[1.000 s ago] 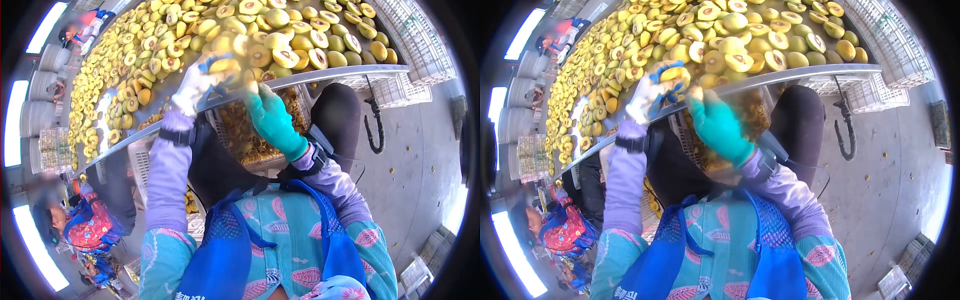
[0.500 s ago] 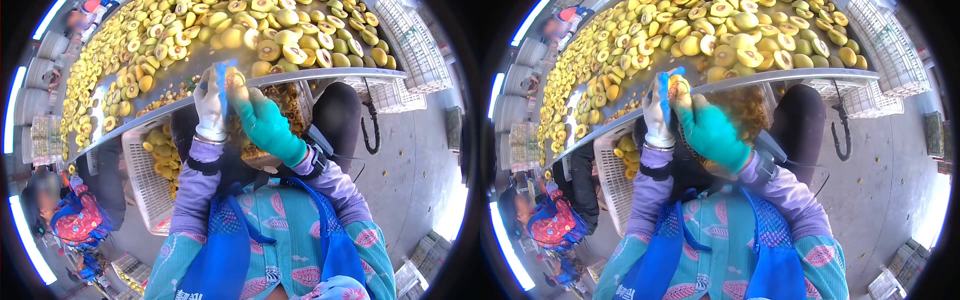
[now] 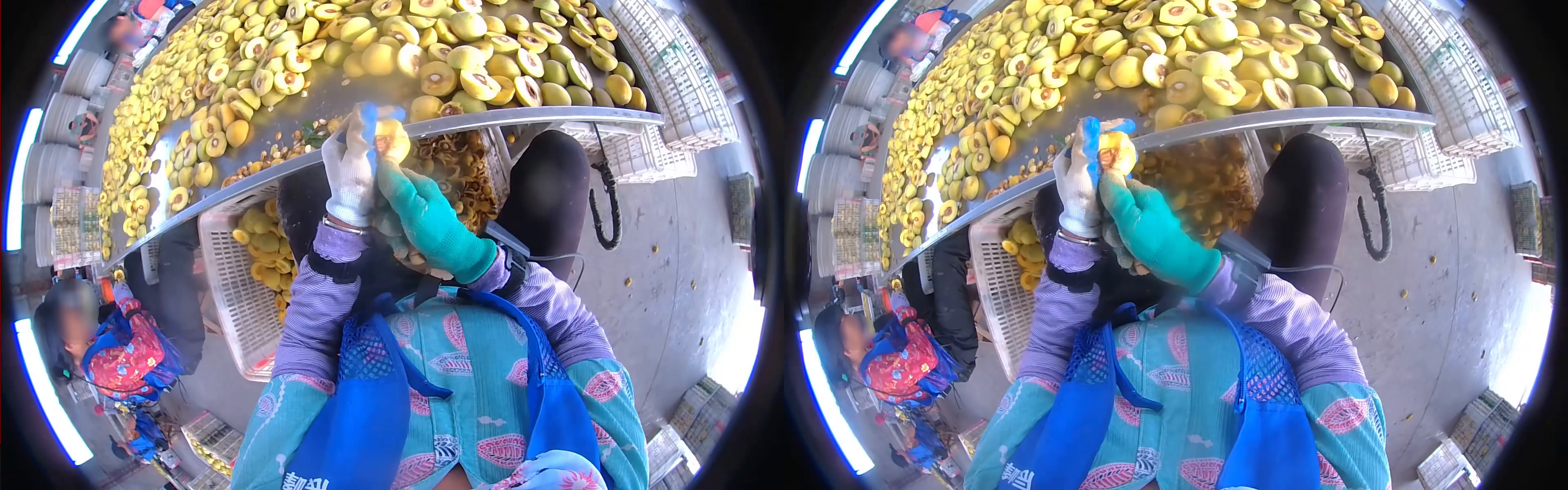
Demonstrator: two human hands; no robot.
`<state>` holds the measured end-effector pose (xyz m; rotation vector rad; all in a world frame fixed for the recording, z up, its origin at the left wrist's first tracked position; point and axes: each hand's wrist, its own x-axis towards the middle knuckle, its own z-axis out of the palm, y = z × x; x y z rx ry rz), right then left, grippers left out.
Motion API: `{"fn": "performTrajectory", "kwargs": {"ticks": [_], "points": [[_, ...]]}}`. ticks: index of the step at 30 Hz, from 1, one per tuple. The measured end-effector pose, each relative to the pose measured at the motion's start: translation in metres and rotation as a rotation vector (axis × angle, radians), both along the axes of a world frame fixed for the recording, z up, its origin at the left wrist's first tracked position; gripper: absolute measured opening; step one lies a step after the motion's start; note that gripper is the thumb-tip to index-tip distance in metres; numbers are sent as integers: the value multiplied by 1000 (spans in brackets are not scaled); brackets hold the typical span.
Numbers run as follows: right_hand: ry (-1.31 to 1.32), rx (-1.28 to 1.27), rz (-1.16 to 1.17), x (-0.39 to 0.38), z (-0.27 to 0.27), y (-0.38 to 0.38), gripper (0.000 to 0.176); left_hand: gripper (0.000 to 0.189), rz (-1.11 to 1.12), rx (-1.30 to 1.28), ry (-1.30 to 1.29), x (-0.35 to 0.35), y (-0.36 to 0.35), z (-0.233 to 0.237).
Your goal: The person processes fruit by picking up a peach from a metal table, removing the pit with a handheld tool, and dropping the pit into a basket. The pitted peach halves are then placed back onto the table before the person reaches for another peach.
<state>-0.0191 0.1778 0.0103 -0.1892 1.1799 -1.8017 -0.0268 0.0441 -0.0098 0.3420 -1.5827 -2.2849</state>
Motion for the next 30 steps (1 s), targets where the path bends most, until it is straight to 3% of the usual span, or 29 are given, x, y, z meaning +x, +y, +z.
{"fn": "performTrajectory", "kwargs": {"ticks": [1,4,9,12,15,17,19,20,21,22,23,24,25,26,27,28,30], "points": [[-39,-16,21,0,2,1,43,53,0,-37,-55,0,0,1],[-622,-391,185,-8,-8,0,41,52,-49,6,-105,0,-5,2],[-748,-582,198,-5,-6,-4,43,55,-151,124,-71,5,-11,4],[-789,-649,281,-3,-10,-2,43,56,-142,27,-46,16,-12,6],[-803,-689,324,2,-11,-5,43,54,-171,327,-183,21,-13,17],[-767,-713,377,1,-9,-3,42,53,164,-431,0,26,-30,-36],[-704,-749,475,-4,-5,5,42,49,168,312,-383,46,-31,19],[-690,-636,428,-4,-6,7,41,45,196,303,-311,70,-59,4],[-668,-526,378,-5,-9,10,41,46,214,187,-284,92,-95,-11],[-634,-418,321,-7,-14,13,40,50,275,-132,-363,122,-126,-17],[-878,-222,121,-6,-45,4,34,55,342,-657,-577,148,-154,-21],[-704,-179,81,4,-107,15,26,62,378,-1087,-890,166,-168,-12],[-766,104,-20,5,-88,11,35,55,490,-1316,-1382,156,-153,15],[-644,97,0,-2,-71,10,35,54,562,-1359,-1122,168,-171,8],[-525,101,24,-10,-55,12,34,46,652,-1462,-1112,176,-211,-22],[-411,105,47,-19,-43,17,34,48,538,-1160,-914,172,-253,-43],[11,120,-82,-61,-21,35,33,44,368,-1019,-728,112,-249,-28]]}}
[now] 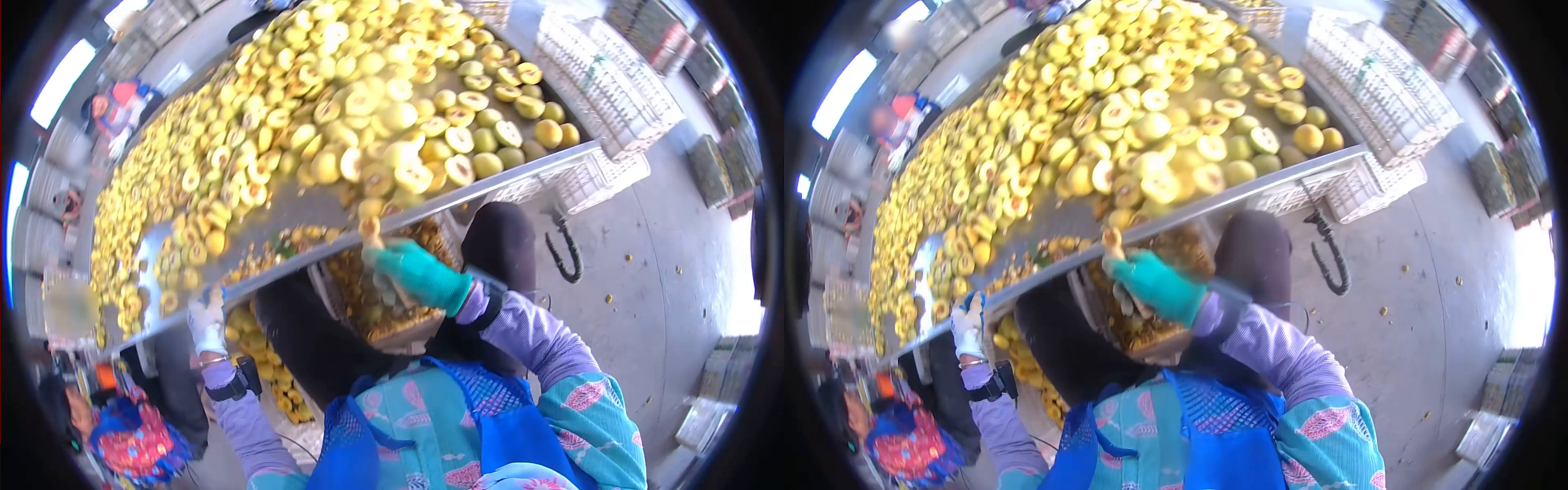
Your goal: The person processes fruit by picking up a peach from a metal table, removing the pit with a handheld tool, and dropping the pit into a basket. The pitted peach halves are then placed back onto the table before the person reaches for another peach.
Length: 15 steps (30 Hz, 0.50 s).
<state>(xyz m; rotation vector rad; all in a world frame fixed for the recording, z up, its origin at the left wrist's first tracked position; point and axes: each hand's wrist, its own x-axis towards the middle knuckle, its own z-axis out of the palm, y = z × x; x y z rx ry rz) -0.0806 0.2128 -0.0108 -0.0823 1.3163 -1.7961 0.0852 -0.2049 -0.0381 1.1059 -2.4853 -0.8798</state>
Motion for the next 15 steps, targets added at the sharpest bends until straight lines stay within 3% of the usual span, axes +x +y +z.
{"fn": "performTrajectory", "kwargs": {"ticks": [2,3,4,5,7,9,10,12,13,15], "points": [[361,129,-128,-55,11,22,29,40,-172,-198,38,-77,34,26],[689,159,-239,-94,-3,38,19,38,-213,7,69,-119,52,38],[1011,246,-390,-133,-16,54,14,42,-313,-86,50,-158,84,64],[1169,483,-433,-169,-19,69,16,43,-451,-373,78,-196,99,69],[1405,1039,-527,-241,-24,98,20,46,-564,-385,6,-269,140,81],[1073,1122,-590,-301,-41,123,38,50,-742,-440,-8,-338,167,74],[1161,1143,-526,-323,-56,140,39,54,-776,-520,-17,-372,175,58],[1103,1334,-187,-327,-55,146,41,62,-835,-591,-157,-415,213,53],[1091,1323,-244,-328,-63,143,42,58,-808,-689,-279,-428,227,41],[1075,1296,-349,-328,-82,133,44,50,-836,-648,-383,-443,232,23]]}}
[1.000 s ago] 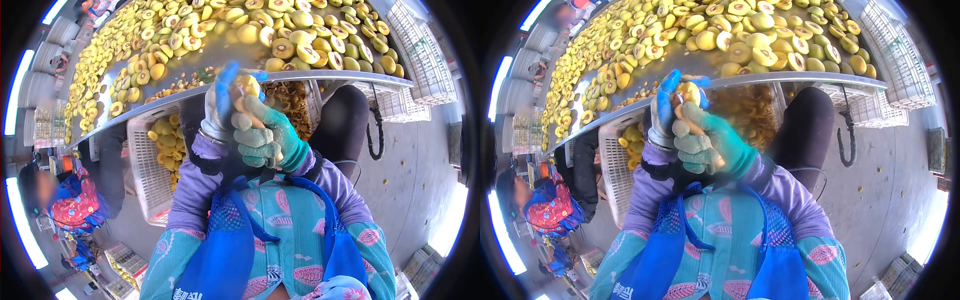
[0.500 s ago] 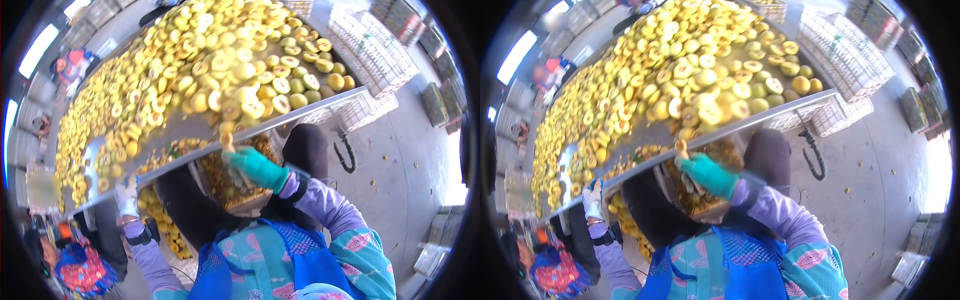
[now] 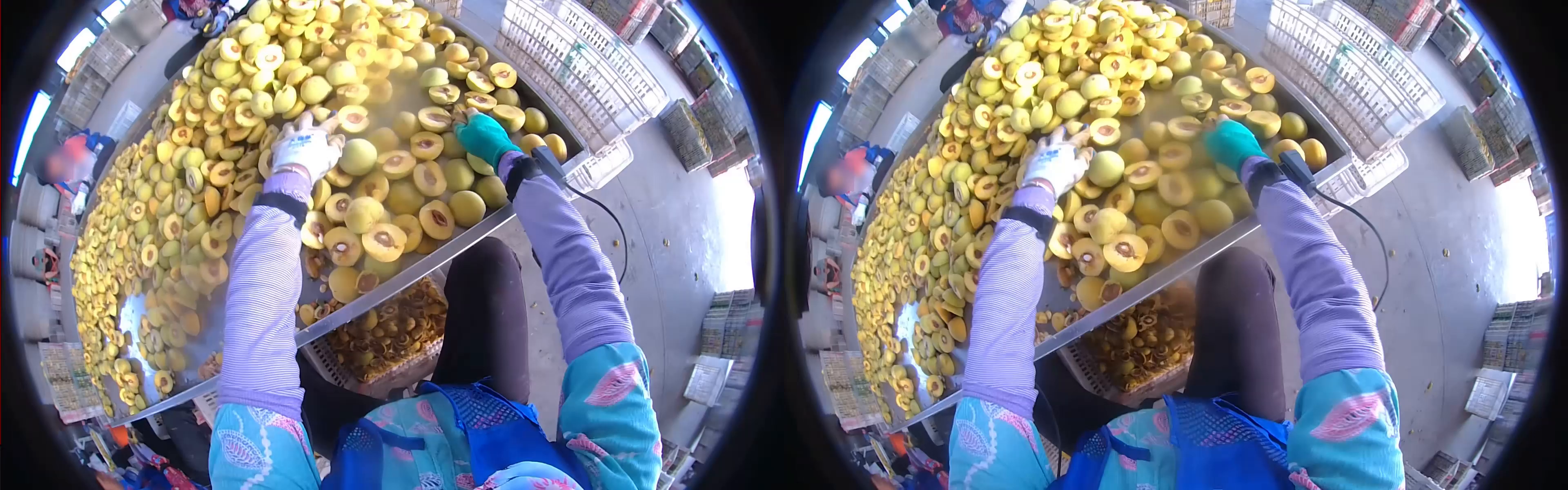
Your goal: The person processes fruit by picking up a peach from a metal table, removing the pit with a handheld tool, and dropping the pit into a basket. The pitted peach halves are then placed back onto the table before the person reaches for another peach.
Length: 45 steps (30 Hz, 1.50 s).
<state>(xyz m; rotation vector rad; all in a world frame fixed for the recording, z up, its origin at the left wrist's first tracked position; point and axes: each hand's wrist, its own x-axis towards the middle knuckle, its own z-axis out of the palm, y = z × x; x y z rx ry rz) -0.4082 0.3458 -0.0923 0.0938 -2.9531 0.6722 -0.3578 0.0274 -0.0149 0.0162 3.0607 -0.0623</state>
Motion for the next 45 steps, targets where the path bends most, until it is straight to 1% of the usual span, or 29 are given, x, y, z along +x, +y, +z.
{"fn": "performTrajectory", "kwargs": {"ticks": [3,4,7,8,11,12,13,15,16,17,18,19,20,21,22,23,25,26,27,30,31,33,34,37,38,39,41,42,45], "points": [[-20,14,119,15,0,-17,45,49,-81,-57,-75,14,-22,-5],[-101,-56,80,27,16,-34,44,50,-66,-48,-92,26,-30,-3],[-82,-135,206,62,16,-85,44,51,-25,-62,-135,69,-56,2],[-130,-120,168,68,13,-109,42,51,-11,-76,-151,86,-65,3],[-204,-244,303,97,15,-176,38,52,7,-32,-160,145,-96,11],[-221,-255,291,103,10,-196,35,53,43,9,-133,163,-109,5],[-195,-282,337,106,2,-213,35,54,72,35,-135,179,-118,9],[-152,-329,417,114,-9,-236,35,57,35,78,-128,202,-153,4],[-186,-201,489,123,7,-246,34,57,54,168,-137,213,-165,11],[-120,-154,533,135,23,-251,34,58,68,258,-142,223,-175,17],[-43,-105,572,151,45,-254,33,51,147,429,-23,238,-181,20],[35,-49,606,160,59,-258,33,49,194,380,16,251,-178,32],[-69,-100,370,152,55,-270,35,47,243,337,54,266,-172,45],[-60,-224,366,157,64,-267,36,46,294,298,94,279,-166,52],[-54,-346,367,166,77,-260,38,42,419,573,41,289,-159,53],[-58,-465,368,177,82,-252,40,43,399,534,-57,298,-147,57],[-138,-616,472,207,90,-238,38,46,302,255,-46,313,-117,42],[-219,-678,478,230,98,-230,34,48,323,156,-23,313,-105,26],[-251,-729,631,250,86,-218,21,48,332,207,1,313,-102,23],[-666,-979,484,322,110,-205,14,47,327,352,96,316,-100,16],[-600,-1026,475,336,87,-207,20,46,297,396,128,317,-104,10],[-461,-976,517,355,61,-203,19,45,235,490,187,315,-111,-1],[-408,-960,527,363,51,-201,19,45,375,556,79,317,-100,18],[-340,-971,527,370,44,-199,19,46,391,902,411,329,-107,-10],[-316,-967,528,371,49,-198,19,48,268,946,610,330,-114,-25],[-316,-986,531,373,55,-197,19,47,357,1223,558,337,-112,-23],[-332,-1048,539,376,69,-200,18,42,449,1501,557,355,-83,4],[-345,-1092,543,376,73,-206,18,36,448,1651,508,361,-83,-9],[-61,-1243,538,373,63,-226,18,37,-213,662,750,374,-67,-22]]}}
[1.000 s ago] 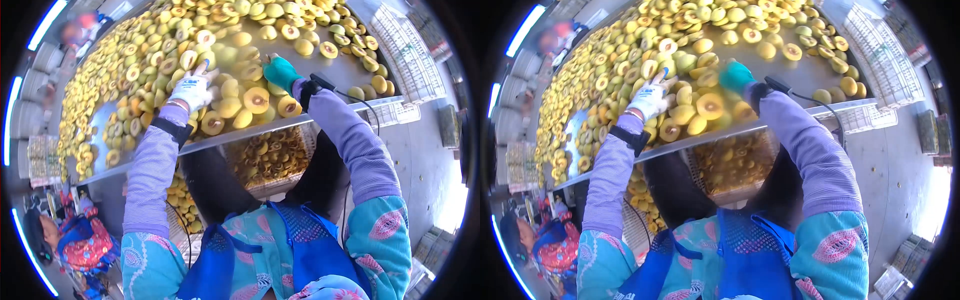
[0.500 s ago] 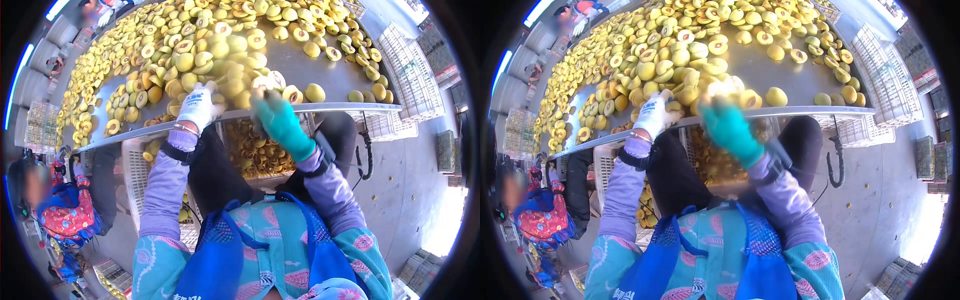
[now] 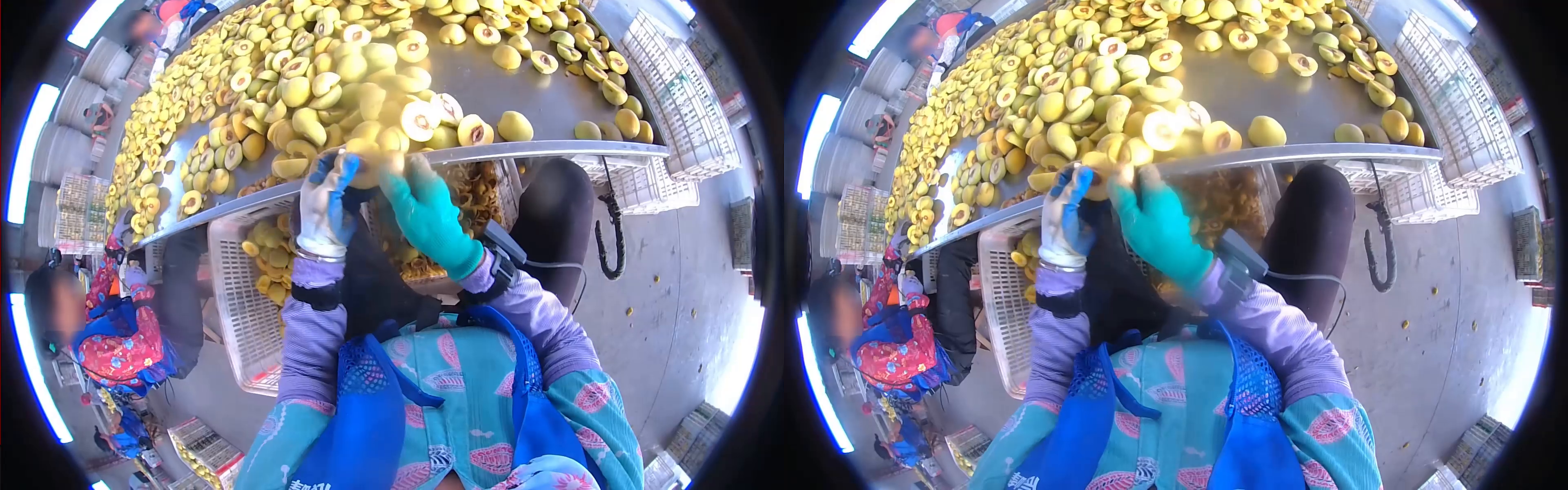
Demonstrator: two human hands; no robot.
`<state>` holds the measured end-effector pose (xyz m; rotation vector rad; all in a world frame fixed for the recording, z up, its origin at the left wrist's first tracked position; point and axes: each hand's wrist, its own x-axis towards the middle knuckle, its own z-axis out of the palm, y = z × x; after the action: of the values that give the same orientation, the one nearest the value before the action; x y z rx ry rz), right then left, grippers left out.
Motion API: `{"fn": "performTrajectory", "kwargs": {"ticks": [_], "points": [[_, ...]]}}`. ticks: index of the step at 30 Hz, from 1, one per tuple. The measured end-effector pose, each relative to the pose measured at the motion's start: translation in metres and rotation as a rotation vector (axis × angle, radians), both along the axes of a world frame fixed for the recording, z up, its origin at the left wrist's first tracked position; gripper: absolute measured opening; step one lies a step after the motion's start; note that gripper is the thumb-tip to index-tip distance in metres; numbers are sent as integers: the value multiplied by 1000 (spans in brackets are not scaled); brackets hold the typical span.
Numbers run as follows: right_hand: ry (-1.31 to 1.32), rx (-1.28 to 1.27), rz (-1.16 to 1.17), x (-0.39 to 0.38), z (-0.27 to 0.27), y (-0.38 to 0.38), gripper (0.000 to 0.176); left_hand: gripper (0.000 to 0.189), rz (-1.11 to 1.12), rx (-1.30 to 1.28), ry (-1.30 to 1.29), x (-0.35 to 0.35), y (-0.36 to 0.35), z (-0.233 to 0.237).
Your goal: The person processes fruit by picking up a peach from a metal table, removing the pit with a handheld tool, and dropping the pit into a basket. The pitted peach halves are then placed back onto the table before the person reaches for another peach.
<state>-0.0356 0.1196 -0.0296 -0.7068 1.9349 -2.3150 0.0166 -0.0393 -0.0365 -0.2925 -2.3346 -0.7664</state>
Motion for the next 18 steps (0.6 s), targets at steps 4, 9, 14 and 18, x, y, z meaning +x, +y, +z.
{"fn": "performTrajectory", "kwargs": {"ticks": [4,9,14,18], "points": [[-139,186,65,-6,15,20,21,37,93,1292,-354,1,41,19],[280,426,-65,23,-21,27,24,36,141,83,-179,2,28,-1],[269,345,-110,23,-27,26,24,37,3,685,-242,-3,41,2],[145,321,-44,26,-27,25,24,33,-41,1158,-361,-6,46,9]]}}
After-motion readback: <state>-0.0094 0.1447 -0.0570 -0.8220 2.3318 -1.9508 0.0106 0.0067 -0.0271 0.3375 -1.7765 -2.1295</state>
